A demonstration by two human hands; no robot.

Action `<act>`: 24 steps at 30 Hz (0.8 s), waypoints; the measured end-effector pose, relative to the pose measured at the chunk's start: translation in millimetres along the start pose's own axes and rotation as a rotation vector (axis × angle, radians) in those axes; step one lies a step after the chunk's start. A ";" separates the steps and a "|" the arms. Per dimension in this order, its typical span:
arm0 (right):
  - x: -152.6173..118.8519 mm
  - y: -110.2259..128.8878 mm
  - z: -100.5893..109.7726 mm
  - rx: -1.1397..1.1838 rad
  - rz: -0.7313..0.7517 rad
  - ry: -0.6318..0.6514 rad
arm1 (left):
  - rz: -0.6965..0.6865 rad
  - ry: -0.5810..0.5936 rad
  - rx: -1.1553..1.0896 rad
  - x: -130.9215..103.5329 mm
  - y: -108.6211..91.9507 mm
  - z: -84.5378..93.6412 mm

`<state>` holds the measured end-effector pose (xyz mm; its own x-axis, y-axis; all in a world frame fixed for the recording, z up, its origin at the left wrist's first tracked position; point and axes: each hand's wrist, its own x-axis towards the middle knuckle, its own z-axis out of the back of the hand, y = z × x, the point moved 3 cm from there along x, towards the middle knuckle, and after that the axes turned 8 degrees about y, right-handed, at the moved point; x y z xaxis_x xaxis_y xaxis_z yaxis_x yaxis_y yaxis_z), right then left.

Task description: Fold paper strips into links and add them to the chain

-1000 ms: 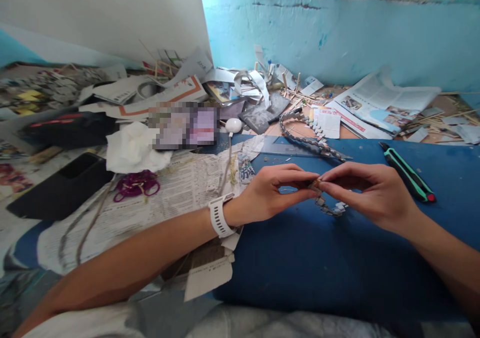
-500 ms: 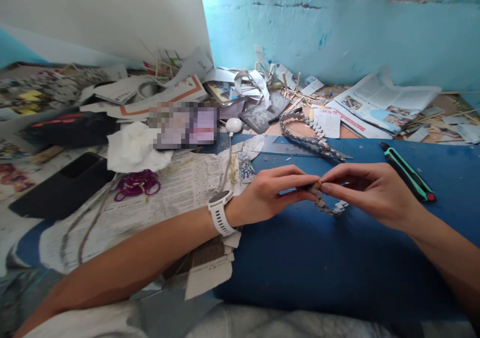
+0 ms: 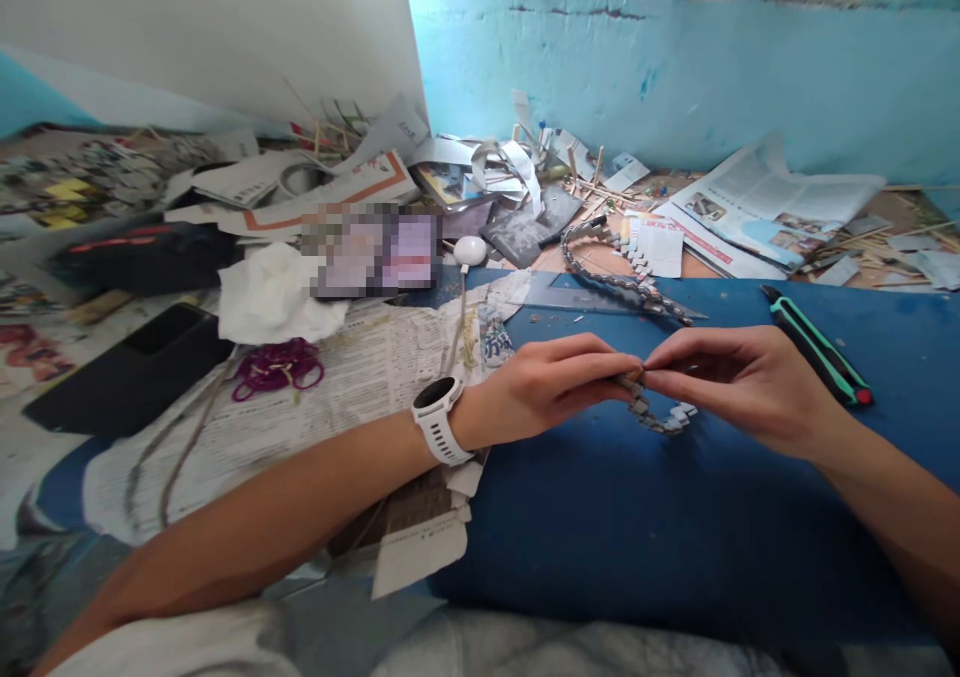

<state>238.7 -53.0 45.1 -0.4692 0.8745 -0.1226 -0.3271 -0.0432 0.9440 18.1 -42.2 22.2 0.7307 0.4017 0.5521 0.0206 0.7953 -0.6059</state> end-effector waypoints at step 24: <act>-2.7 -9.2 -20.1 -0.022 0.117 -0.272 | 0.364 -0.294 -0.402 -2.1 11.4 -4.4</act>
<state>226.4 -64.7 30.6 -0.2685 0.9603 0.0762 -0.3027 -0.1593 0.9397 19.8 -36.0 11.6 0.5220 0.7689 0.3693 0.1025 0.3732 -0.9220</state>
